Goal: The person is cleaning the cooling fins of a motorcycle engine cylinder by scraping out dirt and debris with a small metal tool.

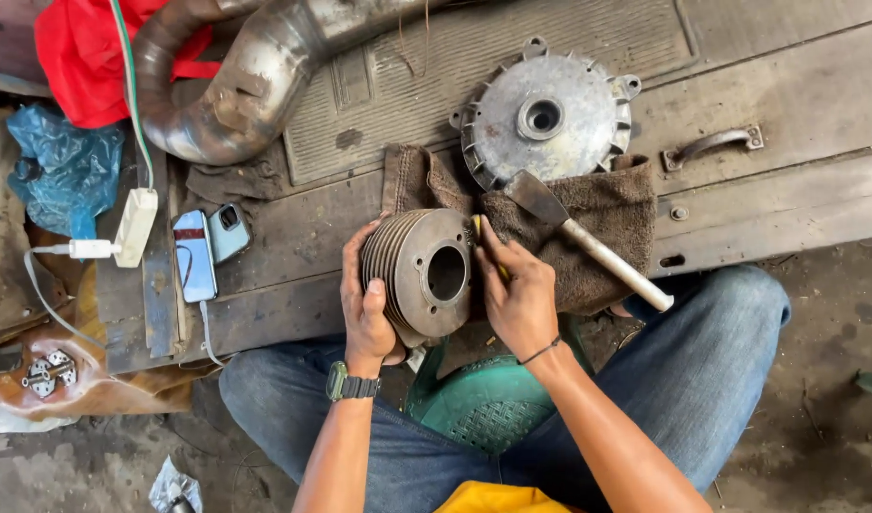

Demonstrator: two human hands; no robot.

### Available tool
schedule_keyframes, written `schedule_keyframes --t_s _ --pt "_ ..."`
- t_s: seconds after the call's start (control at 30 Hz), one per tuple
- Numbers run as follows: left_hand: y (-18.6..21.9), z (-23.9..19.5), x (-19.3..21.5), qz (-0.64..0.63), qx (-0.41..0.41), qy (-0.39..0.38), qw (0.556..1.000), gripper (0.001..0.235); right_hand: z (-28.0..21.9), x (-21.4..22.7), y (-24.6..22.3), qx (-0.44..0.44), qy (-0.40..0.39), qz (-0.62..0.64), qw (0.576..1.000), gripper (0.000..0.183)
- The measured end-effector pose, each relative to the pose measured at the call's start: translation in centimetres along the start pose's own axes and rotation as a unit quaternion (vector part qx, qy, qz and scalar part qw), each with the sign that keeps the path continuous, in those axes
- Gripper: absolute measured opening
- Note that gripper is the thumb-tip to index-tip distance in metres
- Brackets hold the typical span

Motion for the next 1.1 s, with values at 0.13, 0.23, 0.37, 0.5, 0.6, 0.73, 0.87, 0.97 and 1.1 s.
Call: schedule_keyframes --t_s 0.13,0.23,0.37,0.5,0.6,0.73,0.87,0.97,1.1 --pt "-0.3 0.0 0.2 -0.002 0.01 0.004 1.0 0.064 -3.8 0.8 -0.3 -0.021 -0.018 0.007 1.0 0.038" --pt "-0.9 -0.3 0.5 -0.007 0.015 0.018 1.0 0.064 -5.1 0.3 1.0 -0.069 -0.046 -0.004 0.997 0.039" --pt "-0.7 -0.4 0.5 0.008 -0.003 0.009 1.0 0.061 -2.6 0.7 -0.2 -0.041 -0.016 0.019 0.999 0.036" --pt "-0.7 -0.5 0.4 0.002 0.018 0.018 1.0 0.062 -6.3 0.6 0.6 -0.07 -0.06 -0.015 0.996 0.042" --pt "-0.7 -0.3 0.5 0.002 0.017 0.017 1.0 0.063 -4.6 2.0 -2.2 -0.112 -0.064 0.009 0.992 0.034" --pt "-0.6 -0.2 0.8 0.007 0.029 0.016 0.999 0.065 -3.0 0.3 -0.7 -0.162 -0.058 0.028 0.985 0.045" --pt "0.5 0.2 0.4 0.038 0.053 -0.001 0.998 0.065 -3.4 -3.4 3.1 -0.263 -0.097 0.175 0.944 0.05" --pt "1.1 0.3 0.0 0.062 0.063 -0.008 0.996 0.066 -4.9 -5.4 6.5 -0.345 -0.084 0.297 0.886 0.048" --pt "3.6 0.8 -0.6 0.007 0.007 0.007 1.0 0.067 -5.2 -3.9 3.6 -0.362 -0.106 0.221 0.9 0.067"
Point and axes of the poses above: each hand's wrist, its own z-axis towards the middle knuckle, its own x-axis out of the back of the hand, y = z × x, the point moved 9 cm from there along z, towards the middle knuckle, and after that the axes turned 9 degrees about -z, right-handed, at the moved point
